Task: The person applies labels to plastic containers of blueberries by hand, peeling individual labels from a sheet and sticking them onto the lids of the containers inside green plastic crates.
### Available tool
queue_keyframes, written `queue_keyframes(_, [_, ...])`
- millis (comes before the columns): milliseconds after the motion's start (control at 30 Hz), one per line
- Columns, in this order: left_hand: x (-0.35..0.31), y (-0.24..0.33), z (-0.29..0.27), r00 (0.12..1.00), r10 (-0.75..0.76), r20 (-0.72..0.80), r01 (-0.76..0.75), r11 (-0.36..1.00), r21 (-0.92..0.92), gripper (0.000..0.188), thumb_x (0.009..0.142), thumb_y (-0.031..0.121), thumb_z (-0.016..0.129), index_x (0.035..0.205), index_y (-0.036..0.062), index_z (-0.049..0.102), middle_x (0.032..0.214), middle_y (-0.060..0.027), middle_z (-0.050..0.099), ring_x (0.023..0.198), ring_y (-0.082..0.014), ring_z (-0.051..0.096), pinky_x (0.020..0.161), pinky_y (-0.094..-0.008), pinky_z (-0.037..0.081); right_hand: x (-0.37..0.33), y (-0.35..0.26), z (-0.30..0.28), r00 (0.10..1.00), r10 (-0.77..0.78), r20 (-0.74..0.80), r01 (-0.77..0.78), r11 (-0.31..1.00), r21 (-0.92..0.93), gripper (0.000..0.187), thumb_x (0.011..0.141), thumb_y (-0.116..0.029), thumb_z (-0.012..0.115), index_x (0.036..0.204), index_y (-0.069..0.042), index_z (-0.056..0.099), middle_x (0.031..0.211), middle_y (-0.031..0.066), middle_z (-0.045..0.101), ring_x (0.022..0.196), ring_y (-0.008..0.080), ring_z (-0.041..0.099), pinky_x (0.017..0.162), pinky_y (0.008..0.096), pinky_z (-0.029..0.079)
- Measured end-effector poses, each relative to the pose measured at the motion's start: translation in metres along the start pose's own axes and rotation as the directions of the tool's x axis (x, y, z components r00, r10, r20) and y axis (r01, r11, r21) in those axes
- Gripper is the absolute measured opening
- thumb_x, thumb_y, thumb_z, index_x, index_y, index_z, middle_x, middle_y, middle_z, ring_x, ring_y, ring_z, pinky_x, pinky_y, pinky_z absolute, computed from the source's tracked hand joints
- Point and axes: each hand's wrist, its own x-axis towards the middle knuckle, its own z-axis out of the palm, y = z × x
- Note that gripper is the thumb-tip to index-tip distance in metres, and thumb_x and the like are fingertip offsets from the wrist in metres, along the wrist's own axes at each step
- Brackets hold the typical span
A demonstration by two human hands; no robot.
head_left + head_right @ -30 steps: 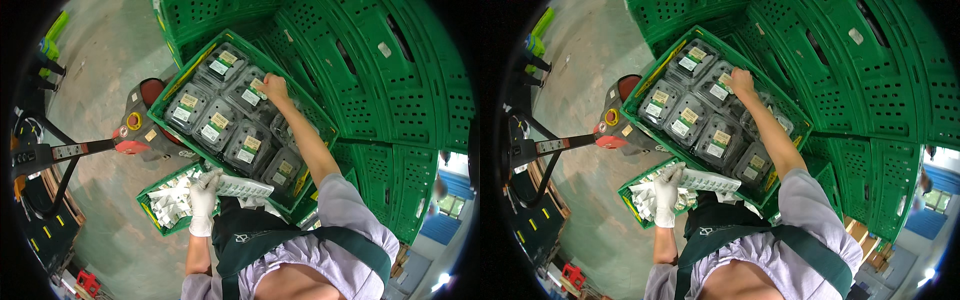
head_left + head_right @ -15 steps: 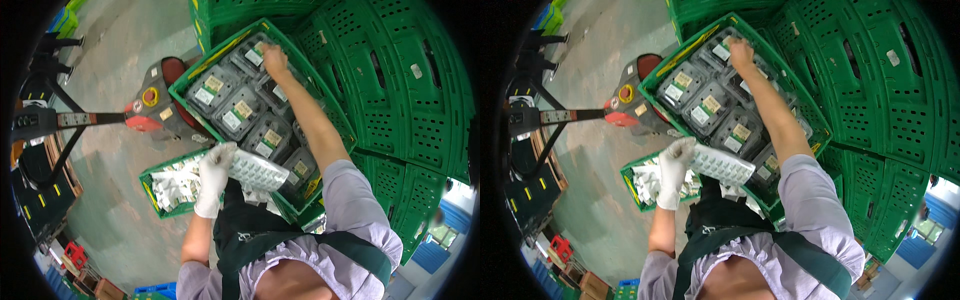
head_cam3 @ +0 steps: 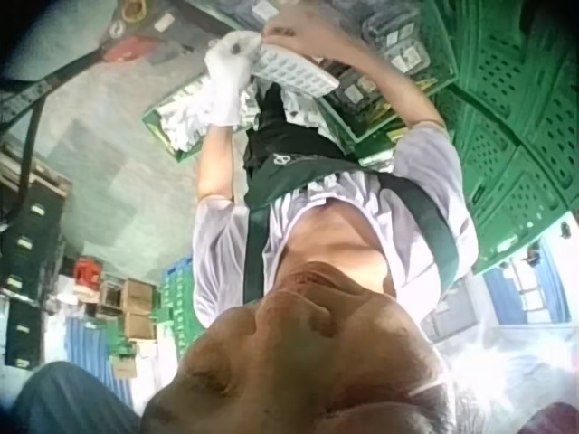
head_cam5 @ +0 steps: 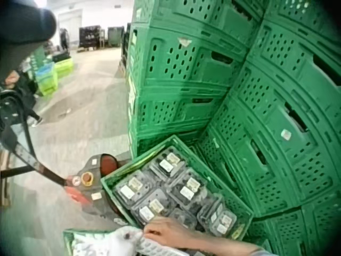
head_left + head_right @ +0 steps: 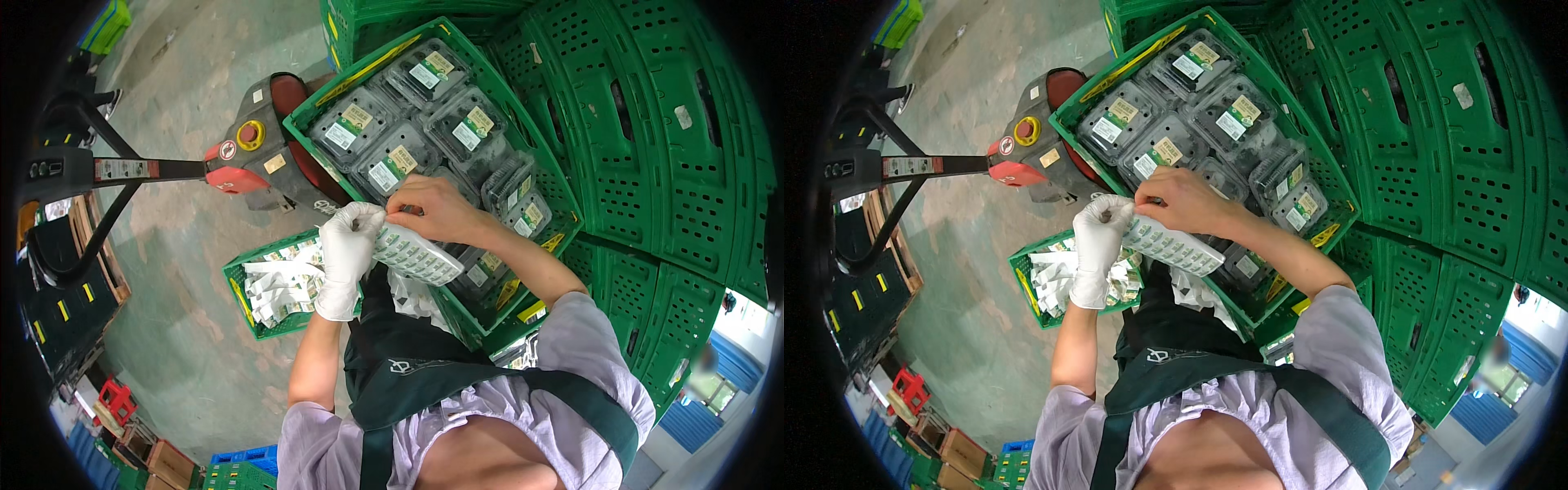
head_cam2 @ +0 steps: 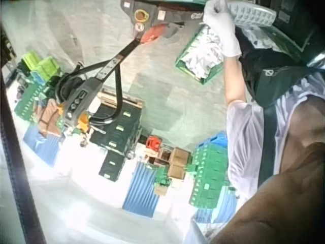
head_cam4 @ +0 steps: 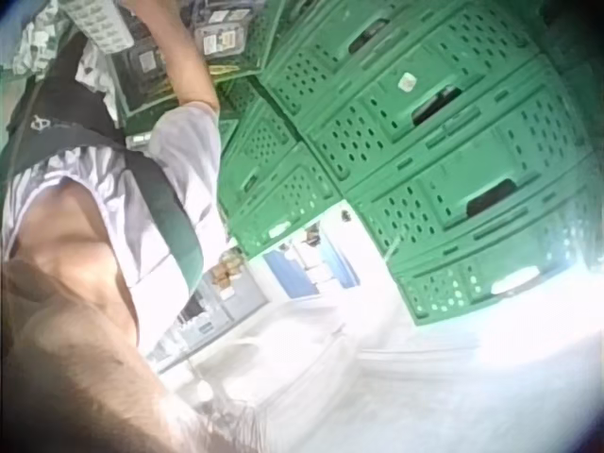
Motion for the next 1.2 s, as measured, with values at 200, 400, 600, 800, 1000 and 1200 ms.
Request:
queue_keyframes(200, [0.004, -0.005, -0.02, 0.995, -0.042, -0.085, 0.042, 0.999, 0.0, 0.014, 0.072, 0.009, 0.071, 0.068, -0.0003, 0.061, 0.056, 0.0024, 0.052, 0.052, -0.0031, 0.042, 0.048, -0.0197, 0.036, 0.016, 0.014, 0.009, 0.991, 0.121, 0.052, -0.128, 0.975, 0.18, 0.012, 0.078, -0.012, 0.062, 0.078, -0.001, 0.058, 0.072, 0.0049, 0.06, 0.063, 0.0093, 0.056, 0.052, 0.0241, 0.046])
queue_keyframes(400, [0.005, -0.014, -0.038, 0.994, -0.035, -0.106, 0.034, 0.999, -0.012, 0.009, 0.074, 0.007, 0.068, 0.072, -0.0001, 0.062, 0.062, 0.0033, 0.054, 0.057, -0.0026, 0.044, 0.052, -0.0183, 0.037, 0.047, 0.029, 0.017, 0.957, 0.271, 0.102, -0.289, 0.865, 0.41, 0.02, 0.08, -0.02, 0.063, 0.087, -0.001, 0.062, 0.075, 0.0016, 0.061, 0.064, 0.006, 0.054, 0.051, 0.0219, 0.045])
queue_keyframes(600, [0.005, -0.019, -0.037, 0.997, 0.005, -0.081, -0.007, 1.0, -0.023, 0.008, 0.074, 0.005, 0.067, 0.076, -0.0001, 0.062, 0.065, 0.0031, 0.055, 0.059, -0.003, 0.045, 0.054, -0.0181, 0.037, 0.046, 0.009, 0.019, 0.967, 0.098, 0.236, -0.152, 0.963, 0.222, 0.024, 0.075, -0.023, 0.069, 0.088, -0.003, 0.064, 0.077, 0.0027, 0.063, 0.068, 0.0085, 0.057, 0.058, 0.0218, 0.048])
queue_keyframes(800, [0.007, -0.031, -0.047, 0.994, 0.055, -0.089, -0.051, 0.997, 0.052, 0.01, 0.073, 0.004, 0.068, 0.078, -0.0006, 0.062, 0.064, 0.003, 0.053, 0.058, -0.0035, 0.045, 0.054, -0.0185, 0.038, 0.053, 0.031, 0.025, 0.97, 0.243, -0.005, -0.218, 0.88, 0.422, 0.018, 0.076, -0.02, 0.067, 0.081, -0.003, 0.065, 0.07, 0.0003, 0.06, 0.056, 0.0066, 0.053, 0.049, 0.0201, 0.044])
queue_keyframes(1000, [-0.004, -0.02, -0.076, 0.99, -0.122, 0.068, 0.138, 0.928, -0.345, 0.007, 0.076, 0.004, 0.064, 0.077, 0.0029, 0.058, 0.069, 0.0027, 0.056, 0.06, -0.0032, 0.049, 0.055, -0.0168, 0.039, 0.115, 0.122, 0.06, 0.685, 0.694, -0.22, -0.51, 0.673, 0.535, 0.021, 0.069, -0.023, 0.071, 0.081, -0.006, 0.068, 0.068, 0.0031, 0.063, 0.054, 0.0111, 0.056, 0.047, 0.0229, 0.043])
queue_keyframes(1200, [-0.015, -0.022, -0.093, 0.995, -0.061, 0.076, 0.093, 0.826, -0.556, 0.007, 0.08, 0.009, 0.062, 0.081, 0.0043, 0.057, 0.072, 0.0008, 0.056, 0.06, -0.0057, 0.05, 0.057, -0.0187, 0.04, 0.135, 0.143, 0.066, 0.729, 0.556, -0.399, -0.669, 0.701, -0.246, 0.035, 0.064, -0.033, 0.073, 0.078, -0.001, 0.066, 0.077, 0.0195, 0.063, 0.072, 0.0341, 0.062, 0.059, 0.0405, 0.051])
